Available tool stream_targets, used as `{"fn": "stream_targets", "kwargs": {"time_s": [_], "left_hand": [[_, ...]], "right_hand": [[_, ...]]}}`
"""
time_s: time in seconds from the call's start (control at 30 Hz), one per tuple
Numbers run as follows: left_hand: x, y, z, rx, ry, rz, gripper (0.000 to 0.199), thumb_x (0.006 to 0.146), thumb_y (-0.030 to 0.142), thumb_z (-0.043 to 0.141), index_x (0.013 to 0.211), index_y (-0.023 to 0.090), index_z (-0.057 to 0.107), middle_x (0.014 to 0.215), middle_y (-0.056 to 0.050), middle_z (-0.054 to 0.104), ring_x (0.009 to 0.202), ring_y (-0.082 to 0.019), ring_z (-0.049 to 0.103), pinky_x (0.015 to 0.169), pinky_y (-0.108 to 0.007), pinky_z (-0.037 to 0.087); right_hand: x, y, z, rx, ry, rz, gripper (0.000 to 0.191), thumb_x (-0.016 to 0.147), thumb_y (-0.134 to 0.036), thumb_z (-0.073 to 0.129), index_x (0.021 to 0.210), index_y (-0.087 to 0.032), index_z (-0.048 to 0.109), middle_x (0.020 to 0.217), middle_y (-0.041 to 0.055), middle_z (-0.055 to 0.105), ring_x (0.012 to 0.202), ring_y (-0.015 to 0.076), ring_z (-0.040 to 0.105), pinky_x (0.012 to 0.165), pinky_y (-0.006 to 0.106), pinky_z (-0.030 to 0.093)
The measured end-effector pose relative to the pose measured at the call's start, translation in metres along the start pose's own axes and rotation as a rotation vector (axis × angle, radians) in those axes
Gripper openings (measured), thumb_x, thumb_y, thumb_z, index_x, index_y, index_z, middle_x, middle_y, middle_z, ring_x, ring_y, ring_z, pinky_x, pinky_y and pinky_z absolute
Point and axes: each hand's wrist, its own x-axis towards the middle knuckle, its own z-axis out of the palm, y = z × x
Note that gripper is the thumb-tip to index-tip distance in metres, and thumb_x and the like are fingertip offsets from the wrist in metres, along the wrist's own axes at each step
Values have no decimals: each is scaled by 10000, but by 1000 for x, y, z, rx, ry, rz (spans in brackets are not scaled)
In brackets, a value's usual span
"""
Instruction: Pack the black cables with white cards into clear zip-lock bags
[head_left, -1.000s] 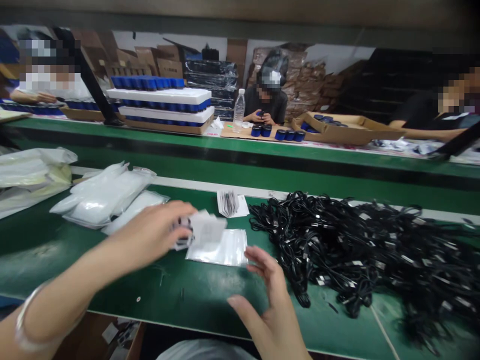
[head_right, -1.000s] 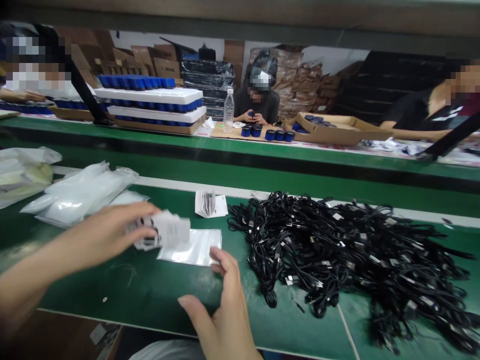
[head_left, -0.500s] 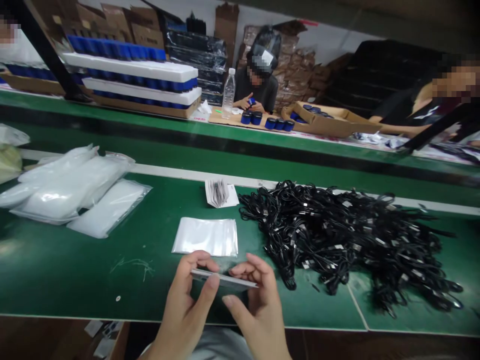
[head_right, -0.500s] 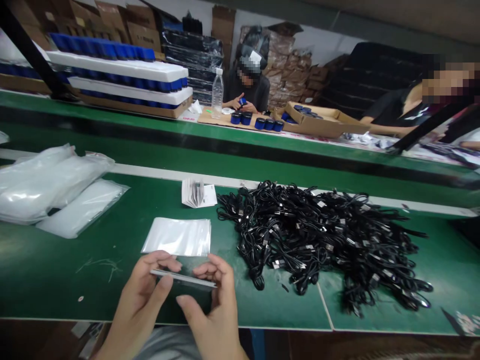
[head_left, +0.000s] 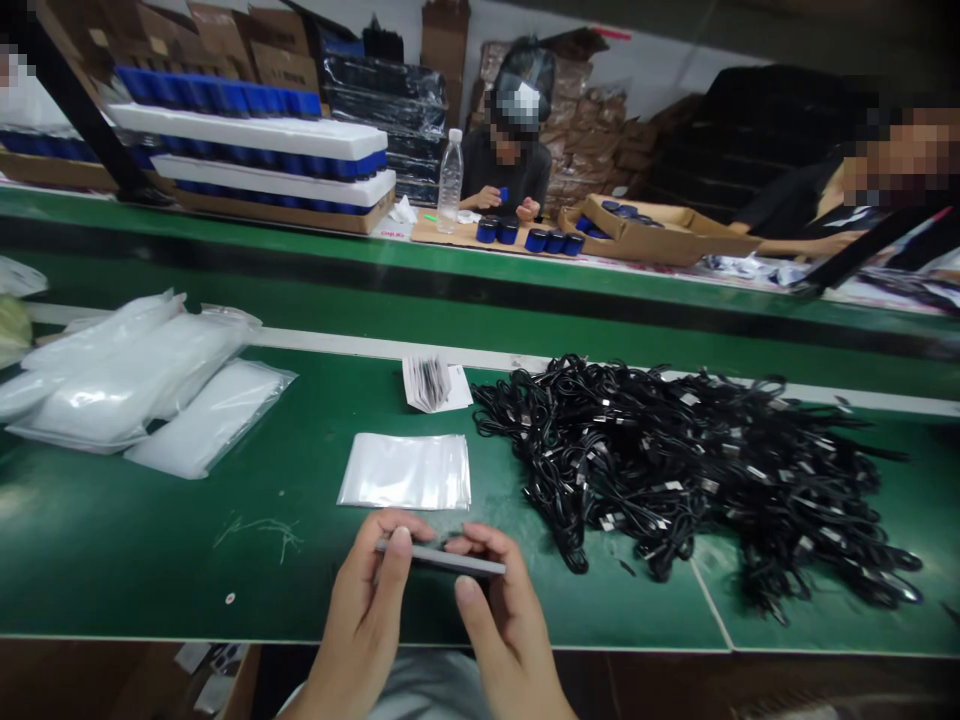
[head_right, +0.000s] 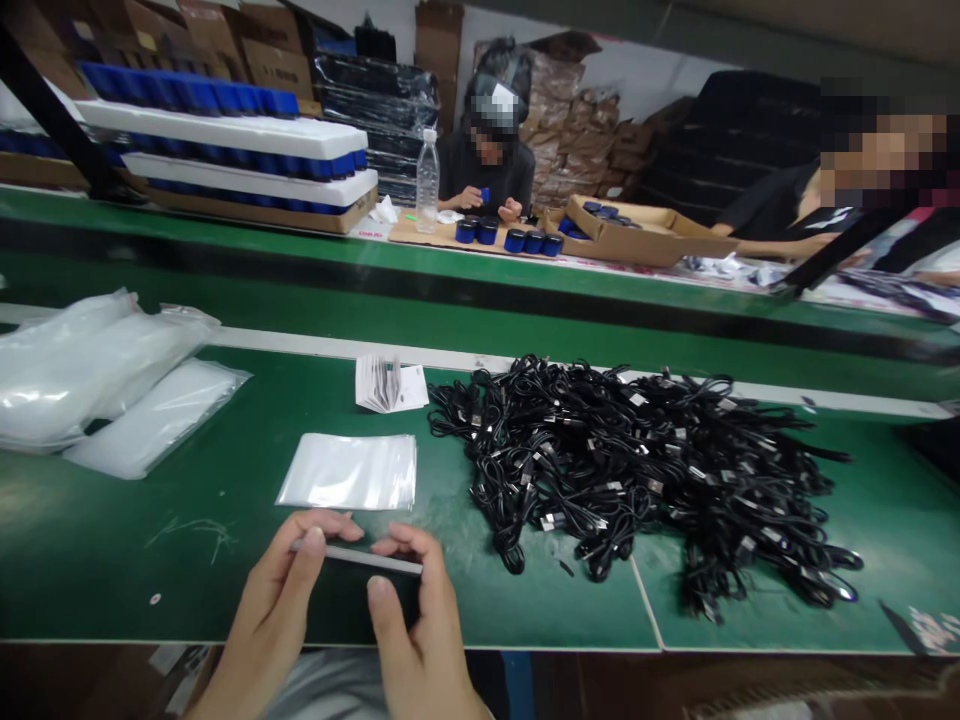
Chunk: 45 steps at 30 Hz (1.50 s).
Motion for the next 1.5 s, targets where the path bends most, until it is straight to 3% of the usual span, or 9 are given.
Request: {"fn": "stream_targets", "kwargs": {"time_s": [0.13,0.43,0.7,0.83,0.93,1.1,1.2,1.3,1.5], "left_hand": [[-2,-1,2,-48,16,-14,259,891,455,430,1019,248,519,908,-9,634,911,-180,569,866,-291,380],[-2,-9,-3,-41,-106,206,235,929,352,386,789,244,541,806,12,585,821,-154,542,895,-275,375],[-2,-15,-5,-14,-170,76,315,931,398,359,703,231,500,689,26,520,714,-152,520,871,-289,392],[2,-2,-4,-33,-25,-7,283,886,477,432,1007,252,554,1052,-32,598,1048,-197,535,978,-325,343],[6,16,-7,-179,112,-14,543,831,540,488,1300,288,381,1411,-56,386,1295,-235,366,1065,-372,284],[1,40,-17,-613,-20,-538,618,805,623,414,1305,261,425,1303,-107,536,1164,-294,531,945,-450,443],[4,43,-17,-813,20,-817,478,848,438,437,1294,265,453,1123,-93,657,1012,-249,639,856,-384,513],[14,41,-14,-917,78,-920,464,828,239,492,1284,317,458,1087,-63,676,906,-194,683,770,-295,541],[25,42,-19,-1057,-86,-982,486,836,258,497,1299,382,414,1057,-57,687,818,-237,705,669,-367,559]], "right_hand": [[-1,-1,3,-38,13,-22,319,913,-242,486,1226,-233,426,1058,67,612,985,179,596,873,295,481],[3,-12,3,-44,49,-170,90,931,-206,432,925,-206,521,912,62,603,892,177,605,787,294,502],[4,-16,0,-91,6,-11,85,872,-202,531,863,-183,613,817,46,680,764,174,647,708,255,515],[8,-21,2,-103,68,-82,122,877,-150,501,852,-203,607,820,32,675,775,164,649,702,247,516],[17,-30,3,-144,167,-243,205,870,-76,462,921,-233,582,883,35,669,849,171,642,738,282,513],[28,-42,11,-434,65,-683,369,824,-61,514,1137,-253,548,980,67,696,914,224,650,796,375,486],[28,-45,21,-563,-45,-745,341,861,-75,449,1154,-201,570,951,97,714,910,243,659,813,394,469],[27,-46,20,-610,-114,-736,323,880,-78,398,1116,-175,595,950,105,709,928,237,649,883,414,433],[35,-42,-23,-573,-188,-642,339,812,-97,536,1085,-282,614,1145,67,548,1117,256,498,956,467,387]]}}
